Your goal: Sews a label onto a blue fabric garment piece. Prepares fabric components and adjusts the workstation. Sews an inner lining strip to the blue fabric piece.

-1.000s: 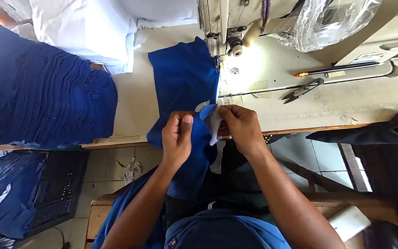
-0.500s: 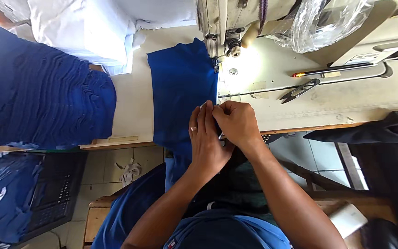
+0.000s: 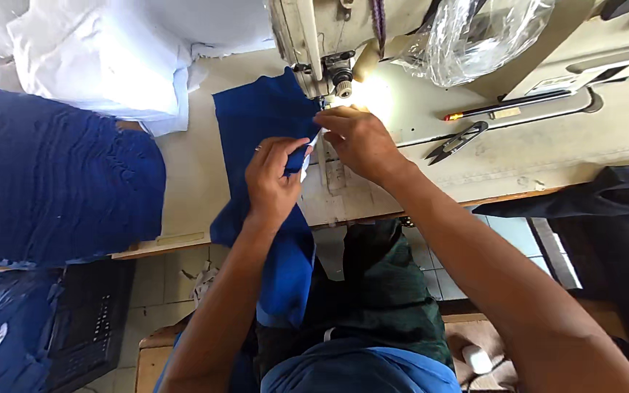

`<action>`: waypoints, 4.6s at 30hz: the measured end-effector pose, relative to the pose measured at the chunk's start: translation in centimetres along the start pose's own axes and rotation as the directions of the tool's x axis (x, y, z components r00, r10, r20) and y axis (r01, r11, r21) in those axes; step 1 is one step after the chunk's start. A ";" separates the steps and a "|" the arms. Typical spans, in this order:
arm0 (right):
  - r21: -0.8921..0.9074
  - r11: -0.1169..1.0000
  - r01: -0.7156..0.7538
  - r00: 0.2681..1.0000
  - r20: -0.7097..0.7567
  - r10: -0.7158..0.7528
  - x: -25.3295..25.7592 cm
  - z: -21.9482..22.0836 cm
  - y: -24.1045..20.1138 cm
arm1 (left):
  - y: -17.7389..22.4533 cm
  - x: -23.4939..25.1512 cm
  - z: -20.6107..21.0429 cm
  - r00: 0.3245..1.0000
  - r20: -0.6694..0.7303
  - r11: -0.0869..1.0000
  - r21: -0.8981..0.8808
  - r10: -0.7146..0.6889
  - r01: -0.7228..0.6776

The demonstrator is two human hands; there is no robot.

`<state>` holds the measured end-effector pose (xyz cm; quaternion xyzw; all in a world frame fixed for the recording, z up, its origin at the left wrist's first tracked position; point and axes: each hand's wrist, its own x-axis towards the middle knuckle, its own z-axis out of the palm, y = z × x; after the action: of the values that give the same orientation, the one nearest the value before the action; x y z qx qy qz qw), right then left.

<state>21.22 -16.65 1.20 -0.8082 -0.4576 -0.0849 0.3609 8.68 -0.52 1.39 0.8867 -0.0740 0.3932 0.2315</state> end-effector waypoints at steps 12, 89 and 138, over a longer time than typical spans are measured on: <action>0.085 0.992 0.090 0.995 -0.051 -0.086 1.2 1.6 2.8 | -2.5 1.5 -1.2 0.976 0.191 0.995 0.030 -0.101 0.097; 0.009 0.990 0.143 0.989 -0.040 -0.142 0.4 1.3 2.5 | -3.5 1.1 1.2 0.983 0.181 0.999 -0.049 0.009 0.000; -0.043 0.987 0.158 0.987 -0.033 -0.159 0.3 1.1 2.9 | -3.1 1.6 1.6 0.972 0.219 0.989 -0.105 -0.081 0.106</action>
<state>23.48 -16.65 -0.91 -0.7746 -0.5120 -0.1373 0.3450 11.76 1.56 0.50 0.9115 -0.0794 0.2793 0.2914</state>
